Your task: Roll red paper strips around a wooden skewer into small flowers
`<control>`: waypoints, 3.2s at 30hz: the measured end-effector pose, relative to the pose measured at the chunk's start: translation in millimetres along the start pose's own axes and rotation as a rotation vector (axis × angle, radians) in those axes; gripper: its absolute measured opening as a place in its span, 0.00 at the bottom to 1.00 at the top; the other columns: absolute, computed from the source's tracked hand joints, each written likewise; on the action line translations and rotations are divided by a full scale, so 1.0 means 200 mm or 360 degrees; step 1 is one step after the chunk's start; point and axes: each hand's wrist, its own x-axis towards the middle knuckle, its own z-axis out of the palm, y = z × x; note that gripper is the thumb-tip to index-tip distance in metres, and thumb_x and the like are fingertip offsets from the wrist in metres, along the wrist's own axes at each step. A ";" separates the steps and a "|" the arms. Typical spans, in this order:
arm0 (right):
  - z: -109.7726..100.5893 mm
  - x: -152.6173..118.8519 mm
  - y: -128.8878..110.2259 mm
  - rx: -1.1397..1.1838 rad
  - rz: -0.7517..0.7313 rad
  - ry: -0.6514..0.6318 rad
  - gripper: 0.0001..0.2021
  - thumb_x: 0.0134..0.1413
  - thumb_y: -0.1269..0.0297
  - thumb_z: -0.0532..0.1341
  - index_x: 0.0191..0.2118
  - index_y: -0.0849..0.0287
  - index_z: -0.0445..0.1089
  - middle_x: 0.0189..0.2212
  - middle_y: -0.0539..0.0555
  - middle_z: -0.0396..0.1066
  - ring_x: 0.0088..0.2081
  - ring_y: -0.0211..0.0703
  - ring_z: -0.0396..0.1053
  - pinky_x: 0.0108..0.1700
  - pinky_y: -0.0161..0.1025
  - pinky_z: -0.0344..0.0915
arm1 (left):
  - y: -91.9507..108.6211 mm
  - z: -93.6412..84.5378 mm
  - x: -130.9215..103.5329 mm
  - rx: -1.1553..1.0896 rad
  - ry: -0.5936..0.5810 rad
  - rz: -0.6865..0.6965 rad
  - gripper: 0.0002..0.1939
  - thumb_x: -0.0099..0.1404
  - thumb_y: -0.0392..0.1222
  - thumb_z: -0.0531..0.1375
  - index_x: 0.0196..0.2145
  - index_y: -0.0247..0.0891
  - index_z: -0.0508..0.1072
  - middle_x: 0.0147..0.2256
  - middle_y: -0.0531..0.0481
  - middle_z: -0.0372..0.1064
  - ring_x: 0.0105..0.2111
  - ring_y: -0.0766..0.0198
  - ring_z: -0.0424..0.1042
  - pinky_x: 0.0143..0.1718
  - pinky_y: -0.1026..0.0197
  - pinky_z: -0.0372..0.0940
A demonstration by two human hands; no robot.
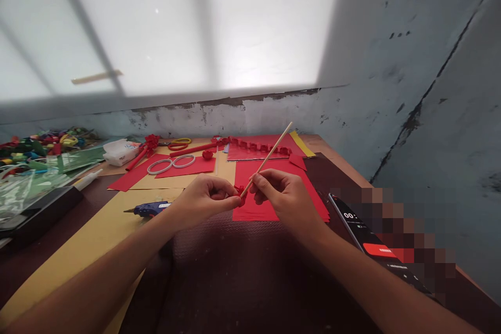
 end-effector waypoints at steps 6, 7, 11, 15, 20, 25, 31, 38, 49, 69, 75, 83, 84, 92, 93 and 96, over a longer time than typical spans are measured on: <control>0.00 0.00 0.01 0.0109 0.0026 -0.0023 0.12 0.62 0.53 0.64 0.36 0.57 0.77 0.33 0.53 0.77 0.33 0.39 0.73 0.40 0.39 0.73 | 0.01 -0.02 0.00 0.0050 -0.0017 0.0039 0.14 0.60 0.51 0.65 0.30 0.35 0.82 0.26 0.50 0.69 0.26 0.67 0.61 0.25 0.64 0.53; 0.01 0.00 0.01 0.0123 0.0032 -0.0016 0.12 0.61 0.53 0.64 0.36 0.57 0.78 0.33 0.53 0.77 0.33 0.39 0.74 0.40 0.39 0.73 | 0.01 -0.02 0.00 0.0070 -0.0013 0.0047 0.14 0.60 0.50 0.65 0.30 0.35 0.82 0.26 0.51 0.69 0.26 0.67 0.60 0.25 0.65 0.53; 0.00 0.00 0.01 0.0121 0.0026 -0.0021 0.12 0.61 0.53 0.65 0.36 0.56 0.78 0.33 0.53 0.77 0.33 0.40 0.74 0.41 0.40 0.74 | 0.01 -0.03 0.00 0.0115 -0.0023 0.0081 0.12 0.62 0.47 0.63 0.30 0.35 0.81 0.24 0.53 0.65 0.24 0.69 0.57 0.24 0.65 0.51; 0.00 0.00 0.00 0.0064 0.0015 -0.0043 0.12 0.62 0.53 0.64 0.36 0.56 0.78 0.32 0.53 0.77 0.33 0.40 0.74 0.41 0.40 0.73 | 0.02 -0.03 0.00 0.0048 -0.0099 0.0049 0.11 0.62 0.45 0.62 0.30 0.36 0.81 0.23 0.53 0.65 0.24 0.69 0.58 0.23 0.65 0.52; 0.01 0.00 0.00 0.0023 0.0031 -0.0044 0.13 0.62 0.53 0.63 0.36 0.57 0.78 0.33 0.54 0.77 0.33 0.41 0.74 0.41 0.41 0.73 | 0.01 -0.03 0.00 -0.0027 -0.0156 0.0012 0.11 0.61 0.43 0.61 0.30 0.35 0.82 0.24 0.50 0.71 0.24 0.67 0.63 0.23 0.65 0.54; 0.01 -0.01 -0.01 0.0028 0.0046 -0.0057 0.13 0.60 0.53 0.64 0.37 0.58 0.78 0.33 0.55 0.77 0.33 0.42 0.74 0.41 0.42 0.74 | 0.01 -0.02 0.00 -0.0086 -0.0193 -0.0015 0.12 0.62 0.44 0.60 0.29 0.35 0.82 0.23 0.50 0.73 0.23 0.66 0.65 0.23 0.65 0.56; 0.01 -0.01 -0.02 0.0024 0.0036 -0.0056 0.13 0.60 0.53 0.64 0.37 0.58 0.79 0.32 0.55 0.78 0.32 0.42 0.74 0.39 0.42 0.74 | 0.02 -0.03 0.00 -0.0109 -0.0200 -0.0024 0.13 0.61 0.44 0.61 0.29 0.35 0.82 0.23 0.48 0.74 0.25 0.64 0.69 0.23 0.65 0.58; 0.01 -0.01 -0.01 -0.0044 0.0016 -0.0014 0.14 0.60 0.51 0.64 0.40 0.58 0.77 0.33 0.54 0.78 0.32 0.41 0.74 0.38 0.41 0.74 | 0.02 -0.03 0.00 -0.0113 -0.0133 0.0010 0.10 0.61 0.41 0.62 0.29 0.35 0.82 0.27 0.47 0.77 0.29 0.62 0.72 0.27 0.64 0.62; 0.10 -0.09 -0.03 -0.0994 -0.0790 0.0123 0.05 0.57 0.65 0.67 0.41 0.53 0.74 0.36 0.52 0.76 0.37 0.43 0.74 0.41 0.43 0.72 | 0.02 -0.04 0.01 -0.0391 -0.0030 -0.0048 0.09 0.60 0.37 0.62 0.33 0.36 0.84 0.31 0.47 0.80 0.36 0.59 0.77 0.39 0.61 0.67; 0.12 -0.10 0.00 -0.1265 -0.1139 0.0323 0.07 0.59 0.71 0.64 0.42 0.53 0.72 0.35 0.50 0.78 0.37 0.41 0.76 0.41 0.39 0.73 | 0.04 -0.01 0.01 -0.0578 0.0018 -0.0093 0.07 0.59 0.39 0.65 0.33 0.37 0.84 0.32 0.46 0.81 0.36 0.60 0.76 0.39 0.62 0.67; 0.11 -0.11 -0.01 -0.1260 -0.1196 0.0378 0.10 0.58 0.72 0.65 0.43 0.51 0.71 0.34 0.50 0.78 0.36 0.41 0.76 0.41 0.40 0.73 | 0.04 -0.01 0.00 -0.0642 0.0010 -0.0150 0.08 0.57 0.42 0.69 0.31 0.35 0.83 0.31 0.46 0.79 0.33 0.62 0.74 0.35 0.62 0.64; 0.11 -0.11 0.00 -0.1258 -0.1202 0.0368 0.12 0.56 0.73 0.66 0.45 0.51 0.70 0.35 0.49 0.78 0.37 0.40 0.76 0.41 0.39 0.73 | 0.07 -0.02 -0.01 -0.0435 0.0035 -0.0038 0.09 0.62 0.39 0.63 0.33 0.37 0.84 0.31 0.48 0.80 0.34 0.62 0.75 0.35 0.63 0.65; 0.11 -0.11 0.00 -0.1259 -0.1198 0.0367 0.12 0.56 0.73 0.66 0.44 0.51 0.70 0.35 0.49 0.78 0.37 0.40 0.76 0.41 0.39 0.73 | 0.07 -0.02 -0.01 -0.0423 0.0032 -0.0030 0.09 0.63 0.38 0.62 0.33 0.37 0.84 0.31 0.48 0.80 0.34 0.62 0.75 0.36 0.63 0.65; 0.11 -0.11 -0.01 -0.1264 -0.1210 0.0406 0.11 0.57 0.73 0.65 0.43 0.52 0.71 0.34 0.51 0.78 0.36 0.42 0.76 0.40 0.40 0.73 | 0.05 -0.01 -0.01 -0.0565 0.0049 -0.0119 0.09 0.58 0.43 0.68 0.32 0.34 0.82 0.32 0.45 0.78 0.33 0.61 0.74 0.36 0.62 0.64; 0.11 -0.11 -0.01 -0.1272 -0.1209 0.0409 0.10 0.57 0.72 0.65 0.43 0.52 0.71 0.34 0.51 0.78 0.36 0.42 0.76 0.40 0.40 0.73 | 0.05 -0.01 -0.01 -0.0583 0.0047 -0.0123 0.09 0.58 0.43 0.68 0.31 0.34 0.82 0.32 0.45 0.78 0.33 0.61 0.74 0.36 0.62 0.64; 0.11 -0.11 0.00 -0.1268 -0.1267 0.0448 0.09 0.57 0.72 0.65 0.43 0.53 0.72 0.34 0.50 0.78 0.35 0.40 0.77 0.40 0.38 0.73 | 0.05 -0.01 -0.01 -0.0599 0.0039 -0.0107 0.09 0.58 0.44 0.69 0.31 0.34 0.82 0.32 0.46 0.78 0.33 0.61 0.74 0.36 0.62 0.65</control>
